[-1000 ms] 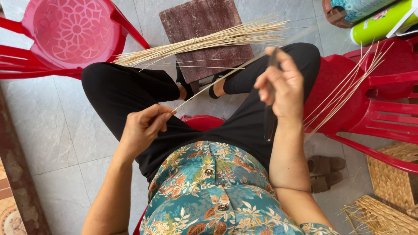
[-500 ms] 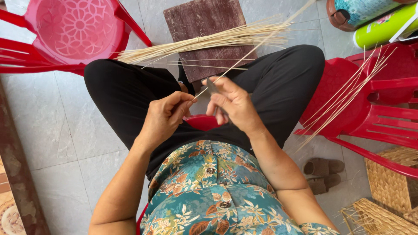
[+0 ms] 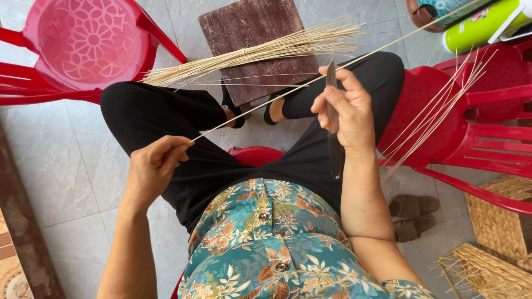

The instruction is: The person sits cross-legged on a chair and uses a knife to shave thin strips from bamboo sticks. They hold each stick with the left hand and scrape the surface with the right hand, then place the finished sticks on a small wooden stool.

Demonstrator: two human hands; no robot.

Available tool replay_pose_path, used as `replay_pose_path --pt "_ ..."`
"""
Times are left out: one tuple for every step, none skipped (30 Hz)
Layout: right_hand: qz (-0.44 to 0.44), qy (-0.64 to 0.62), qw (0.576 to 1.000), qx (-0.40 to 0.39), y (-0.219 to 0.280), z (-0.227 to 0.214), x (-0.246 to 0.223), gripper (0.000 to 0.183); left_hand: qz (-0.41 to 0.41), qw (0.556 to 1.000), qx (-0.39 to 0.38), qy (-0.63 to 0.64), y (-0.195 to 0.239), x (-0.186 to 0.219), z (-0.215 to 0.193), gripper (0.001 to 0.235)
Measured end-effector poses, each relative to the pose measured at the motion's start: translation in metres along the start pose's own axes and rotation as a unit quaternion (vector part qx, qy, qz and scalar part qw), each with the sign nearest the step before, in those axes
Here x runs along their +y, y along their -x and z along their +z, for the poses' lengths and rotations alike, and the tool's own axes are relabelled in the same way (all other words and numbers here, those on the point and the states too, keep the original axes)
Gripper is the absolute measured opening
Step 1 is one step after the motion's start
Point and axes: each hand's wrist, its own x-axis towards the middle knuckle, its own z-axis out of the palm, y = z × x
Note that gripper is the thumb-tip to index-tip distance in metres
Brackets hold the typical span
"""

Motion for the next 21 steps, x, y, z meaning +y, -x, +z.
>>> replay_pose_path --pt "-0.005 0.001 1.000 0.006 0.000 -0.004 -0.001 0.032 -0.006 1.000 0.008 -0.009 0.001 -0.001 -0.003 0.012" --pt "-0.010 0.002 1.000 0.012 -0.001 -0.008 -0.001 0.031 -0.012 1.000 0.016 -0.019 0.002 -0.002 -0.006 0.012" --pt "-0.015 0.000 1.000 0.021 -0.001 -0.012 -0.002 0.031 -0.018 0.999 0.023 -0.028 0.003 -0.002 -0.009 0.012" --pt "-0.021 -0.001 0.999 0.029 -0.001 -0.016 -0.002 0.031 -0.011 0.999 0.031 -0.040 0.004 -0.001 -0.013 0.013" --pt "-0.026 -0.003 0.999 0.037 -0.002 -0.021 -0.002 0.031 -0.004 0.998 0.039 -0.053 0.004 -0.001 -0.016 0.014" --pt "-0.033 -0.005 0.999 0.043 -0.002 -0.026 -0.003 0.032 0.003 0.997 0.048 -0.065 0.004 0.000 -0.019 0.015" --pt "-0.038 -0.008 0.998 0.048 -0.001 -0.031 -0.004 0.032 0.008 0.995 0.056 -0.080 0.005 0.001 -0.022 0.015" --pt "-0.044 -0.010 0.997 0.054 0.000 -0.035 -0.004 0.032 0.013 0.993 0.065 -0.094 0.006 0.002 -0.026 0.015" --pt "-0.047 -0.012 0.997 0.063 0.000 -0.041 -0.005 0.032 0.017 0.991 0.074 -0.108 0.007 0.002 -0.029 0.015" --pt "-0.050 -0.013 0.996 0.072 0.001 -0.046 -0.005 0.031 0.007 0.990 0.080 -0.117 0.008 0.001 -0.033 0.014" --pt "-0.053 -0.014 0.995 0.082 0.002 -0.052 -0.006 0.031 -0.002 0.988 0.086 -0.125 0.009 0.000 -0.037 0.013" --pt "-0.057 -0.017 0.994 0.088 0.002 -0.057 -0.006 0.031 -0.012 0.987 0.092 -0.134 0.010 -0.003 -0.040 0.013" --pt "-0.061 -0.020 0.994 0.094 0.003 -0.063 -0.006 0.031 -0.013 0.986 0.100 -0.136 0.012 -0.005 -0.044 0.013" --pt "-0.065 -0.023 0.993 0.100 0.004 -0.070 -0.007 0.030 -0.014 0.985 0.107 -0.138 0.013 -0.008 -0.048 0.013" --pt "-0.068 -0.024 0.991 0.109 0.005 -0.076 -0.006 0.030 -0.015 0.984 0.114 -0.140 0.015 -0.012 -0.052 0.013" --pt "-0.072 -0.026 0.990 0.118 0.006 -0.083 -0.006 0.029 -0.013 0.982 0.121 -0.144 0.016 -0.017 -0.055 0.011" --pt "-0.075 -0.028 0.989 0.126 0.008 -0.090 -0.005 0.029 -0.012 0.981 0.128 -0.147 0.016 -0.022 -0.058 0.010" --pt "-0.077 -0.033 0.986 0.142 0.011 -0.098 -0.006 0.029 -0.010 0.979 0.135 -0.151 0.018 -0.027 -0.061 0.010" --pt "-0.080 -0.038 0.984 0.157 0.012 -0.106 -0.006 0.030 -0.014 0.979 0.140 -0.148 0.018 -0.032 -0.063 0.009" --pt "-0.083 -0.044 0.981 0.172 0.014 -0.114 -0.007 0.031 -0.018 0.979 0.145 -0.145 0.019 -0.037 -0.066 0.008" --pt "-0.095 -0.052 0.978 0.180 0.016 -0.122 -0.009 0.031 -0.023 0.978 0.150 -0.141 0.020 -0.041 -0.068 0.007"
